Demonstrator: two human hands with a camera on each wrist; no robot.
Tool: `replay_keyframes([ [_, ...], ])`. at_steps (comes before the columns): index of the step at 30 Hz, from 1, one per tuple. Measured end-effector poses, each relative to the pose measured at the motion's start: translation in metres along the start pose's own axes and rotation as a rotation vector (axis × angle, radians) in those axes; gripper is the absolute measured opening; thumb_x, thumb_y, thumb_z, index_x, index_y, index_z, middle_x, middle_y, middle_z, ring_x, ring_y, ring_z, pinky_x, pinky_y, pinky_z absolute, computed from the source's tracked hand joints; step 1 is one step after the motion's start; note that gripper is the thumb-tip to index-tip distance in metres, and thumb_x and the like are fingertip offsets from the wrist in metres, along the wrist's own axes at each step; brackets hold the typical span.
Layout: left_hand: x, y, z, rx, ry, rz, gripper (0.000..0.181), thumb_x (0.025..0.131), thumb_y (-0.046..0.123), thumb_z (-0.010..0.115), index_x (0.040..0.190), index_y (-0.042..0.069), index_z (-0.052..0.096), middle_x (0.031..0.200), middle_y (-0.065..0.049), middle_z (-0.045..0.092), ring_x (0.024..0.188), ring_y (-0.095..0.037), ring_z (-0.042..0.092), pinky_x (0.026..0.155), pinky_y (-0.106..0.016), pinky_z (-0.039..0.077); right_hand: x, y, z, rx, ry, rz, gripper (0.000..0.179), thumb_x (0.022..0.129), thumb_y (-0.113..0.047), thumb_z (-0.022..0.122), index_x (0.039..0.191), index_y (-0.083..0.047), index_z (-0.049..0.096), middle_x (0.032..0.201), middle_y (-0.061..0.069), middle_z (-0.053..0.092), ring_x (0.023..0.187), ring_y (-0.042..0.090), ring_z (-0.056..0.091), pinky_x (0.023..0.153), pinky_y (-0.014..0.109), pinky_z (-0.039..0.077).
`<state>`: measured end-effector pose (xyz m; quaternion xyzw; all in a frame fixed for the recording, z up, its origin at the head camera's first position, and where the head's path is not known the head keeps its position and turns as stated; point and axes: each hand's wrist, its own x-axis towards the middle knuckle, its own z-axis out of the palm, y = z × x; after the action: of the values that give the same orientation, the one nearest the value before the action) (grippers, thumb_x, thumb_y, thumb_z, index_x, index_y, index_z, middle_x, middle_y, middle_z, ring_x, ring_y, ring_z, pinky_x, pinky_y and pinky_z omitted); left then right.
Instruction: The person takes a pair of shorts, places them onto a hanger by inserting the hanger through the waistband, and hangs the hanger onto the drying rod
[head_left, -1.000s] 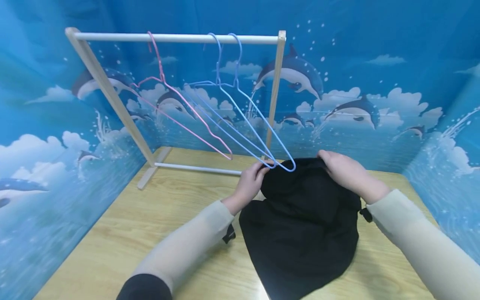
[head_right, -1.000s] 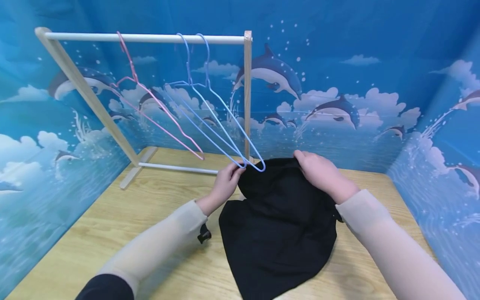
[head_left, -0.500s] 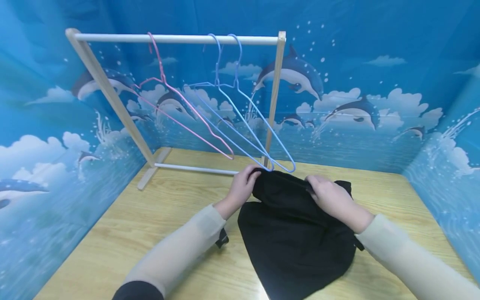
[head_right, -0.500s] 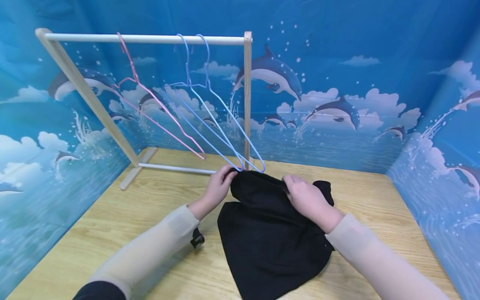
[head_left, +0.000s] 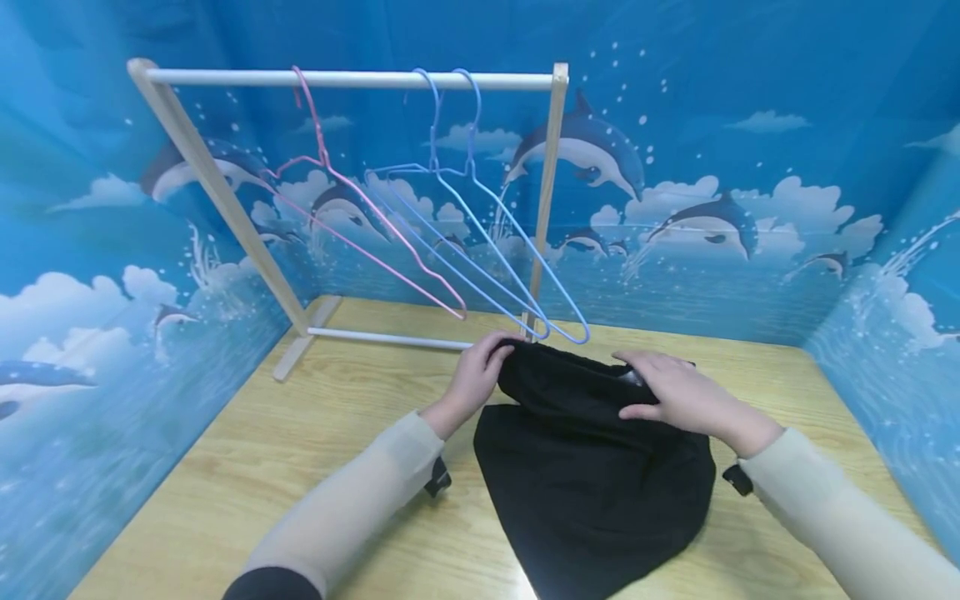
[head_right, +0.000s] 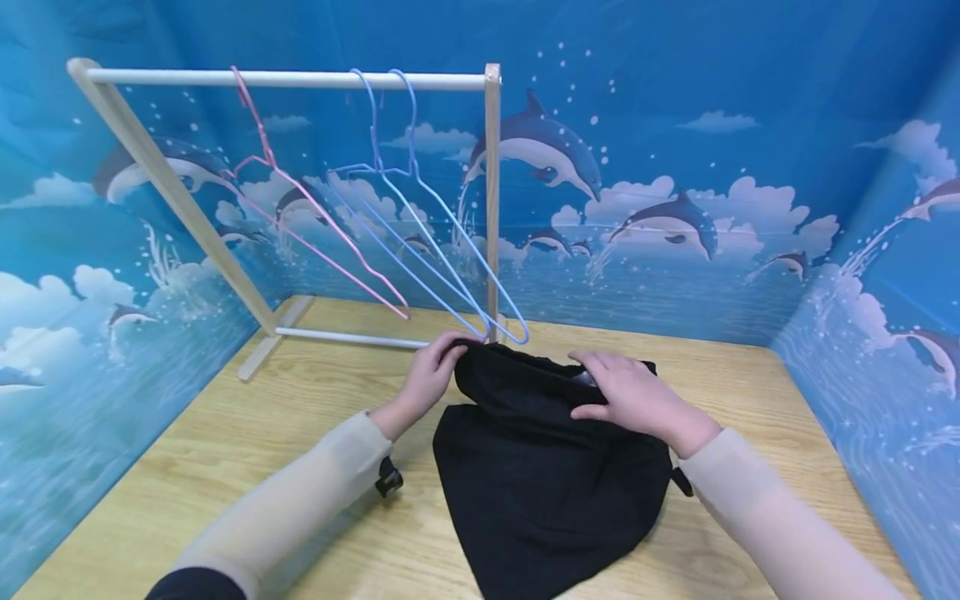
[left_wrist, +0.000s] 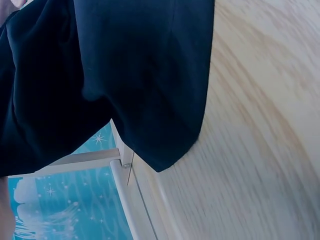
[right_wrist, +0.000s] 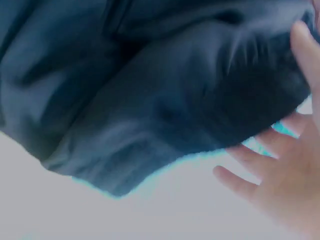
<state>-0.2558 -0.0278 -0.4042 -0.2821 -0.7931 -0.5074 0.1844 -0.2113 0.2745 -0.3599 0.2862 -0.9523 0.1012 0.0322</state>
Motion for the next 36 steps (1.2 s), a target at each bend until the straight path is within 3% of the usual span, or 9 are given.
replay_keyframes([
  [4, -0.001, -0.002, -0.002, 0.007, -0.006, 0.034, 0.020, 0.099, 0.006, 0.051, 0.111, 0.003, 0.066, 0.111, -0.013, 0.070, 0.110, -0.025, 0.065, 0.098, -0.036, 0.050, -0.003, 0.024, -0.009, 0.136, -0.051, 0.025, 0.099, 0.078, -0.047, 0.076, 0.150, -0.003, 0.025, 0.153, 0.026, 0.028, 0.141, 0.051, 0.020, 0.107, 0.071, 0.020],
  [8, -0.002, -0.004, -0.003, 0.013, -0.014, 0.024, 0.020, 0.099, 0.004, 0.051, 0.112, 0.003, 0.066, 0.112, -0.012, 0.070, 0.110, -0.026, 0.065, 0.098, -0.036, 0.050, -0.008, 0.053, -0.015, 0.360, -0.079, 0.111, 0.106, 0.083, -0.034, 0.076, 0.156, -0.010, 0.003, 0.158, 0.028, 0.002, 0.143, 0.054, -0.002, 0.104, 0.077, 0.011],
  [11, -0.003, -0.005, -0.003, 0.001, -0.023, 0.016, 0.021, 0.099, 0.003, 0.050, 0.112, 0.001, 0.066, 0.113, -0.014, 0.069, 0.110, -0.028, 0.064, 0.099, -0.038, 0.050, -0.013, 0.076, -0.014, 0.490, -0.090, 0.191, 0.106, 0.089, -0.025, 0.071, 0.155, -0.017, -0.012, 0.158, 0.028, -0.012, 0.141, 0.056, -0.008, 0.100, 0.079, 0.012],
  [15, -0.004, -0.006, -0.003, -0.006, -0.036, 0.002, 0.022, 0.100, 0.005, 0.049, 0.113, 0.002, 0.066, 0.114, -0.015, 0.069, 0.112, -0.028, 0.063, 0.099, -0.039, 0.049, -0.022, 0.098, -0.006, 0.553, -0.114, 0.279, 0.105, 0.092, -0.026, 0.066, 0.153, -0.021, -0.020, 0.157, 0.027, -0.019, 0.138, 0.061, -0.005, 0.097, 0.080, 0.016],
  [20, -0.005, -0.008, -0.005, -0.003, -0.038, -0.018, 0.022, 0.100, 0.007, 0.049, 0.115, 0.005, 0.066, 0.115, -0.013, 0.068, 0.114, -0.025, 0.062, 0.100, -0.037, 0.049, -0.027, 0.108, 0.009, 0.617, -0.157, 0.334, 0.102, 0.095, -0.031, 0.061, 0.151, -0.021, -0.023, 0.157, 0.026, -0.019, 0.139, 0.060, -0.005, 0.099, 0.079, 0.016],
  [25, -0.004, -0.010, -0.006, -0.007, -0.047, -0.042, 0.023, 0.101, 0.008, 0.048, 0.115, 0.005, 0.065, 0.116, -0.010, 0.068, 0.115, -0.023, 0.062, 0.101, -0.036, 0.049, -0.021, 0.105, 0.021, 0.643, -0.249, 0.388, 0.102, 0.096, -0.038, 0.059, 0.151, -0.010, -0.023, 0.155, 0.034, -0.014, 0.137, 0.062, -0.001, 0.102, 0.076, 0.020],
  [30, -0.004, -0.012, -0.007, -0.048, -0.030, -0.057, 0.022, 0.101, 0.010, 0.048, 0.112, 0.003, 0.065, 0.113, -0.011, 0.069, 0.112, -0.024, 0.063, 0.099, -0.039, 0.049, -0.014, 0.101, 0.026, 0.609, -0.240, 0.423, 0.097, 0.094, -0.042, 0.061, 0.153, 0.002, -0.003, 0.151, 0.042, -0.001, 0.134, 0.064, 0.009, 0.101, 0.073, 0.028],
  [36, -0.007, -0.015, -0.007, -0.077, 0.004, -0.080, 0.023, 0.102, 0.013, 0.047, 0.112, 0.001, 0.063, 0.112, -0.014, 0.067, 0.112, -0.028, 0.061, 0.102, -0.042, 0.046, -0.014, 0.099, 0.024, 0.532, -0.229, 0.459, 0.086, 0.093, -0.046, 0.060, 0.145, 0.012, 0.024, 0.147, 0.042, 0.018, 0.131, 0.060, 0.023, 0.100, 0.068, 0.034],
])
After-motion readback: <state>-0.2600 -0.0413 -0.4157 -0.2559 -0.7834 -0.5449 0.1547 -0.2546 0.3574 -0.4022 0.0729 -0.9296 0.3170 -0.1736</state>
